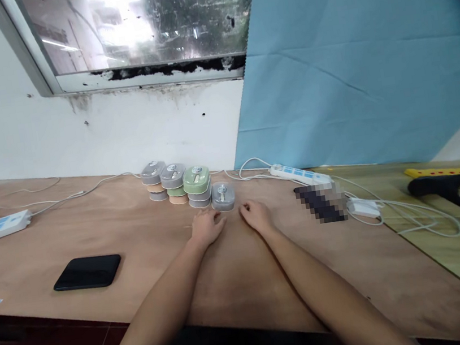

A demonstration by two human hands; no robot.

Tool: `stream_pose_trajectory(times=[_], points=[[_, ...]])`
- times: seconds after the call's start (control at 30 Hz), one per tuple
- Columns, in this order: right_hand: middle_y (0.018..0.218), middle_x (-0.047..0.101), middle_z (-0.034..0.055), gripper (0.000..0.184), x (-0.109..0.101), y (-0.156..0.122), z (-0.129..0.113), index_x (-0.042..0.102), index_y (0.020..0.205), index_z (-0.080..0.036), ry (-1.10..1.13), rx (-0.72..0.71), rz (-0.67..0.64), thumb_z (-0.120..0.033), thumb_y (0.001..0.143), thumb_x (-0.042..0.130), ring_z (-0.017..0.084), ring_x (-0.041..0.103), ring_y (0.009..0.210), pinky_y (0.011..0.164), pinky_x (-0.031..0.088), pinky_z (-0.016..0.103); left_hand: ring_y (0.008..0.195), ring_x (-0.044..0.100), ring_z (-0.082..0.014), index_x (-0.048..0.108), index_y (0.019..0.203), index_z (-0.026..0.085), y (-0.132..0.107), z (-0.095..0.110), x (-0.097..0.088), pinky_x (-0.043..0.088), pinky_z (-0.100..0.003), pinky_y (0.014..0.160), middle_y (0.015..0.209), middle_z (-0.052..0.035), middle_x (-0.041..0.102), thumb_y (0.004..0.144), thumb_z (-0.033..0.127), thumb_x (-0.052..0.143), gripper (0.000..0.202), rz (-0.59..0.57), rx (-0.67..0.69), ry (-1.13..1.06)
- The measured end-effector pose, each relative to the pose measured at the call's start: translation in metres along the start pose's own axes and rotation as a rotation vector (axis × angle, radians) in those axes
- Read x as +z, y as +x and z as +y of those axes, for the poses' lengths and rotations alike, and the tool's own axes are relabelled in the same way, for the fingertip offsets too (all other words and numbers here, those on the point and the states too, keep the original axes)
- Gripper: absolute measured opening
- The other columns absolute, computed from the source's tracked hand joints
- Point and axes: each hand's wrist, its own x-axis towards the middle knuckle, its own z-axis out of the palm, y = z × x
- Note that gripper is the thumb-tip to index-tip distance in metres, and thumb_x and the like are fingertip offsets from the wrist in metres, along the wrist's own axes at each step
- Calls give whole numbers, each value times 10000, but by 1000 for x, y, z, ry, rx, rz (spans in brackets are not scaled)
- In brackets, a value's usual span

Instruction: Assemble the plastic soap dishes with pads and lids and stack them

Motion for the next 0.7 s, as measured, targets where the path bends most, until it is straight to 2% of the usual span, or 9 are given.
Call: stream_pose_trajectory(times=[0.13, 0.2, 0.27, 0.37, 0.43, 0.53, 0.7], points=[[837, 709, 63, 322, -2, 9, 13, 704, 872, -186, 185, 56, 90, -367, 846, 439, 187, 617, 764, 679, 405, 257, 962, 587, -244, 650, 1047, 195, -5, 14, 1, 439, -362, 871, 980, -81, 676, 861, 426, 539, 316, -19, 61, 2], [816, 705, 65, 332, -2, 11, 17, 706, 865, -181, 211, 43, 79, -379, 836, 442, 189, 613, 754, 689, 408, 261, 1019, 571, -251, 596, 1149, 180, -11, 30, 2, 428, -372, 897, 1080, -104, 648, 900, 439, 469, 381, 41, 121, -16], [829, 707, 74, 344, -1, 14, 17, 708, 867, -174, 198, 55, 76, -372, 837, 428, 193, 610, 758, 695, 408, 266, 1134, 516, -273, 532, 1246, 166, -19, 52, 6, 393, -396, 956, 1217, -132, 586, 909, 481, 434, 471, 67, 288, -49], [901, 709, 106, 379, 2, 20, 15, 708, 908, -158, 145, 141, 136, -339, 852, 379, 212, 611, 808, 714, 407, 280, 1254, 434, -269, 498, 1288, 200, -30, 88, 15, 322, -396, 1037, 1324, -116, 522, 858, 582, 473, 576, -35, 688, -144], [918, 708, 122, 376, 4, 25, 14, 712, 911, -157, 68, 183, 151, -327, 853, 381, 224, 614, 830, 713, 406, 289, 1269, 428, -257, 465, 1315, 197, -34, 105, 22, 274, -401, 1072, 1319, -106, 536, 833, 623, 476, 643, -91, 846, -204], [910, 711, 124, 347, 7, 28, 12, 723, 888, -170, -46, 186, 118, -326, 850, 415, 218, 626, 826, 684, 406, 280, 1241, 470, -236, 480, 1274, 173, -33, 117, 27, 270, -385, 1070, 1282, -106, 569, 830, 622, 468, 632, -148, 880, -252], [905, 714, 120, 348, 9, 29, 8, 725, 906, -179, -158, 180, 86, -339, 866, 419, 204, 646, 814, 648, 408, 264, 1205, 510, -254, 473, 1286, 160, -35, 120, 23, 315, -372, 1034, 1281, -124, 575, 782, 672, 487, 719, -199, 967, -294]])
